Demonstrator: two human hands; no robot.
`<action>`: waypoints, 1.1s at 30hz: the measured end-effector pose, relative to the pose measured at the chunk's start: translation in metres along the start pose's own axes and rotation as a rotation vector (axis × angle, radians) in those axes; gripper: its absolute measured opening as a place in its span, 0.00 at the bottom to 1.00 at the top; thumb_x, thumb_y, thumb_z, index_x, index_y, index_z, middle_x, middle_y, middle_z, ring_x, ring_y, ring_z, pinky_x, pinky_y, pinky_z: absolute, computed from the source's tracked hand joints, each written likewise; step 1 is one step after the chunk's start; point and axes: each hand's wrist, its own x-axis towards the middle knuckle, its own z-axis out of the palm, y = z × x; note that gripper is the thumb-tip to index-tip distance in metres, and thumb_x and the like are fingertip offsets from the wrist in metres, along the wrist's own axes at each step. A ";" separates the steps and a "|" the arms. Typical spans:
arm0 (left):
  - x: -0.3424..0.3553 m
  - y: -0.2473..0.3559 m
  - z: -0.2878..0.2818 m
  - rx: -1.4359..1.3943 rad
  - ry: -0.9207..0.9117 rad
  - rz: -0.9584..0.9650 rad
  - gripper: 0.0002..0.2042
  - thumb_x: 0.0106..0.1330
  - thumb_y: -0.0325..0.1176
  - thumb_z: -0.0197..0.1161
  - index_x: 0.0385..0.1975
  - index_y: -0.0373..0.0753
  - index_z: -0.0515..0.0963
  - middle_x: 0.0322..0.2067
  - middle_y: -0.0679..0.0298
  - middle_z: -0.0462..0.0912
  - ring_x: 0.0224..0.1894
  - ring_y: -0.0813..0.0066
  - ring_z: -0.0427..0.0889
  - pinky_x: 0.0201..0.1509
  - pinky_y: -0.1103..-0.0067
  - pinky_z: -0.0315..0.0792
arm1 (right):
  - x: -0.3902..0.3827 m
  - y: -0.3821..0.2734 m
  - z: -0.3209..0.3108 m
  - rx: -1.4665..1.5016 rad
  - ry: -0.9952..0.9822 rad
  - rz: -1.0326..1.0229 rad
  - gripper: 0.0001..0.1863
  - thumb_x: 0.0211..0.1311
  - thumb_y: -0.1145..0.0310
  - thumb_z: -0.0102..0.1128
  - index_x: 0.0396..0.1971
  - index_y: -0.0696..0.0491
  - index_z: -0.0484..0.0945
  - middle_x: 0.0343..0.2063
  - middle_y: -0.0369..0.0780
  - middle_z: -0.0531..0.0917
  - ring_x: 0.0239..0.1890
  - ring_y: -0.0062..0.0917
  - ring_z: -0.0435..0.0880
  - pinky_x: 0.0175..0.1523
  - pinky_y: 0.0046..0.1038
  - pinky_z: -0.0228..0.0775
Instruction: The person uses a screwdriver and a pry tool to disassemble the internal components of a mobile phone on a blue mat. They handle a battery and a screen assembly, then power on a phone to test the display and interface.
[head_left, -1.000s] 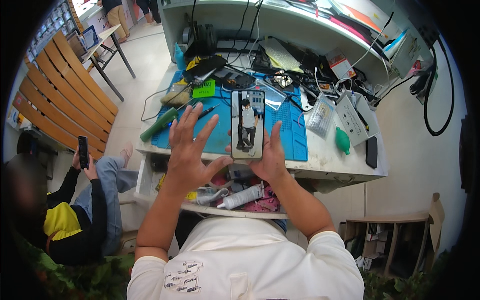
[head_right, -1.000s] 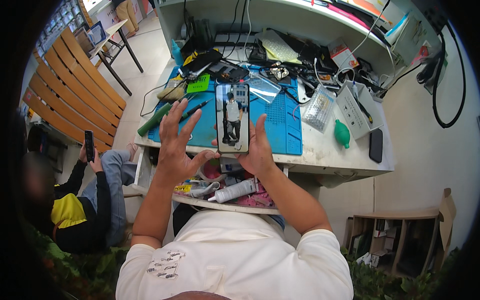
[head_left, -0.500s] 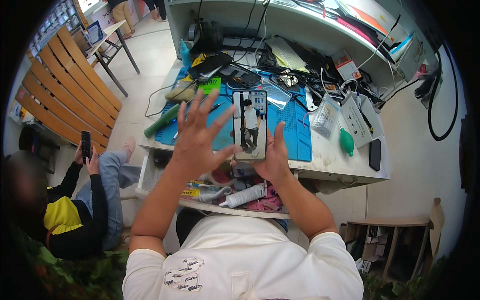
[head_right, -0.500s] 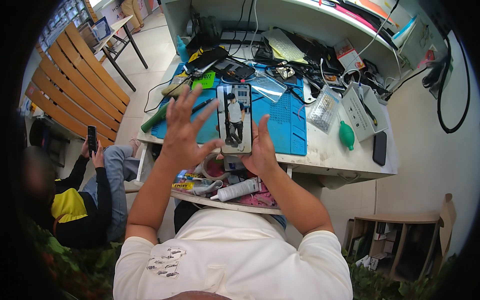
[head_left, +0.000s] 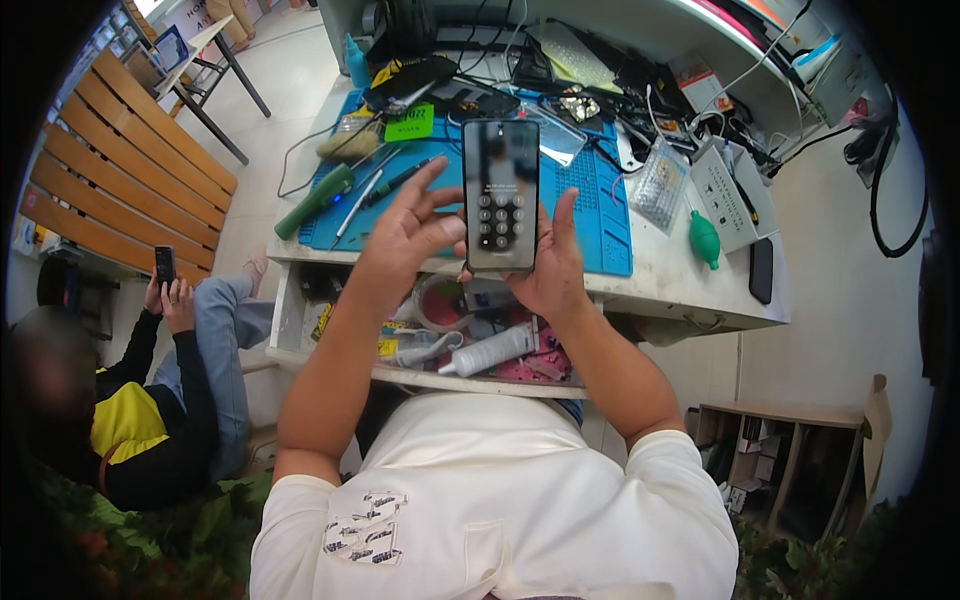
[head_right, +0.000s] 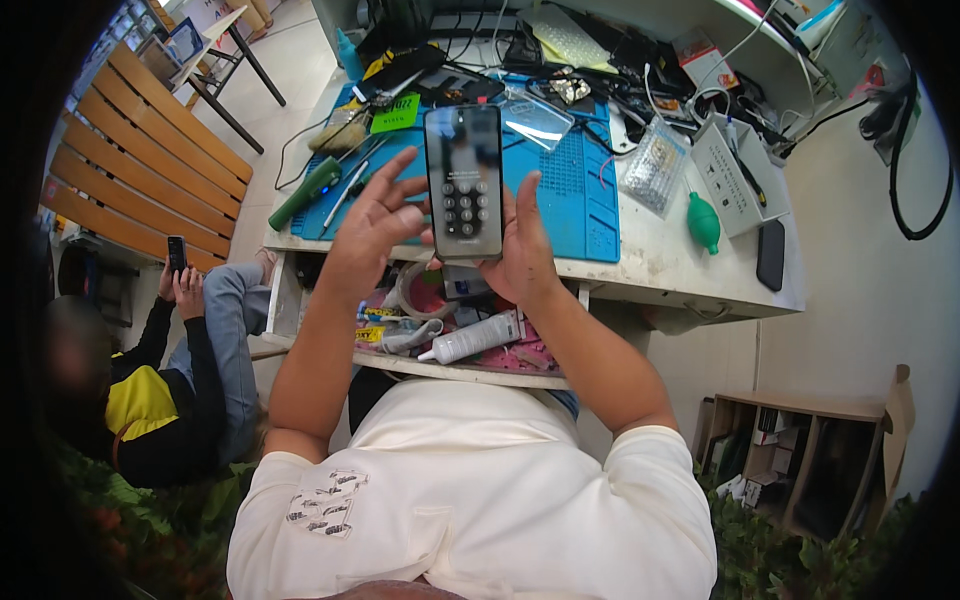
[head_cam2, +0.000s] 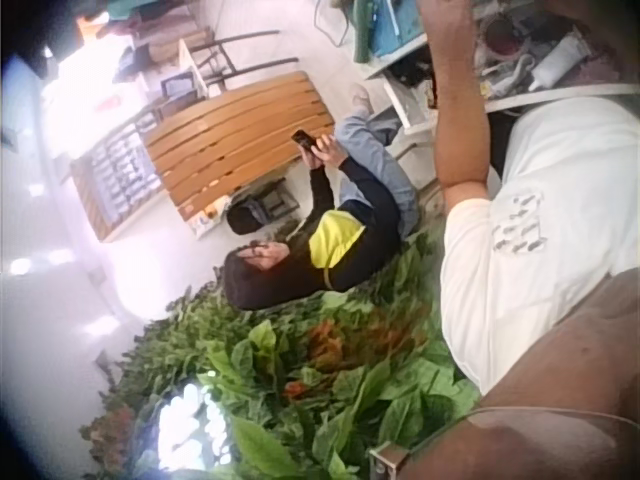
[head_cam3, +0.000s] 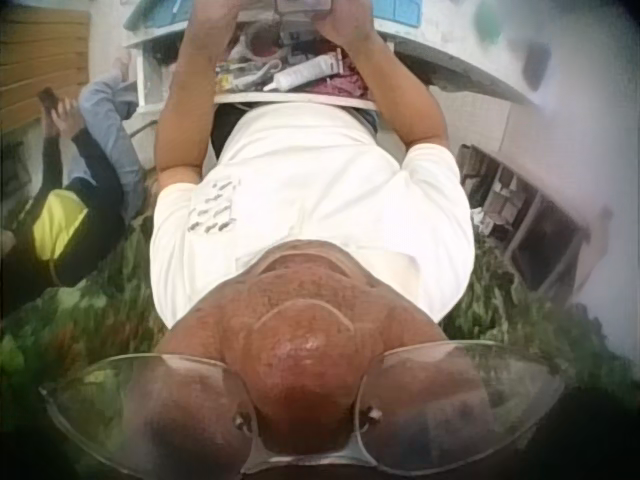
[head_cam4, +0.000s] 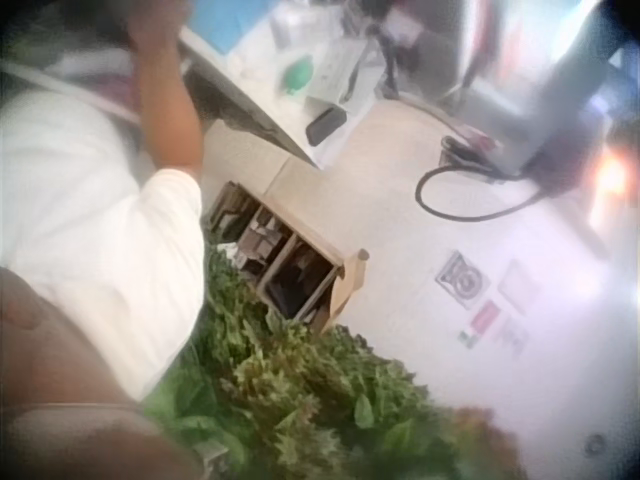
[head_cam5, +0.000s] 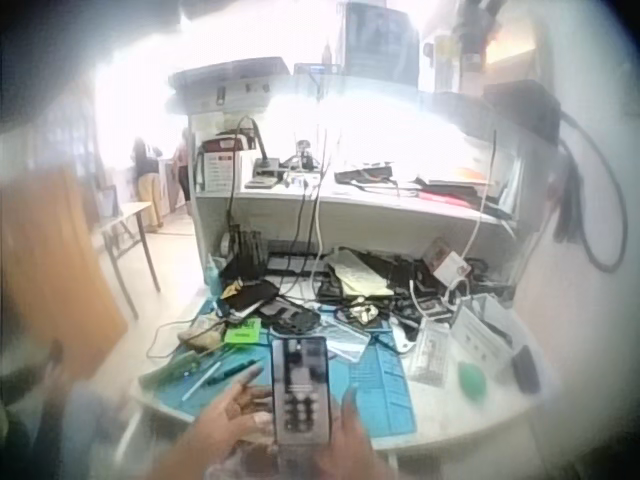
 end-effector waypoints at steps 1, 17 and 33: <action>-0.003 -0.002 0.008 0.001 -0.022 -0.035 0.43 0.75 0.32 0.71 0.86 0.33 0.55 0.70 0.51 0.78 0.64 0.68 0.83 0.67 0.72 0.79 | -0.002 0.000 0.010 0.029 0.067 -0.029 0.53 0.77 0.17 0.31 0.77 0.48 0.72 0.64 0.46 0.87 0.58 0.39 0.93 0.58 0.49 0.92; -0.003 -0.025 0.024 0.059 0.017 -0.049 0.41 0.71 0.22 0.68 0.84 0.31 0.59 0.66 0.53 0.81 0.65 0.72 0.82 0.67 0.72 0.80 | 0.001 0.007 0.006 -0.021 0.020 -0.109 0.54 0.78 0.17 0.31 0.76 0.51 0.73 0.59 0.47 0.89 0.55 0.39 0.94 0.56 0.45 0.93; 0.051 0.017 -0.012 -0.067 -0.116 -0.162 0.40 0.75 0.32 0.66 0.85 0.33 0.57 0.62 0.58 0.84 0.53 0.75 0.89 0.44 0.77 0.86 | 0.024 -0.018 0.016 -0.198 0.044 0.043 0.51 0.80 0.21 0.28 0.79 0.49 0.69 0.63 0.48 0.87 0.61 0.42 0.92 0.42 0.48 0.97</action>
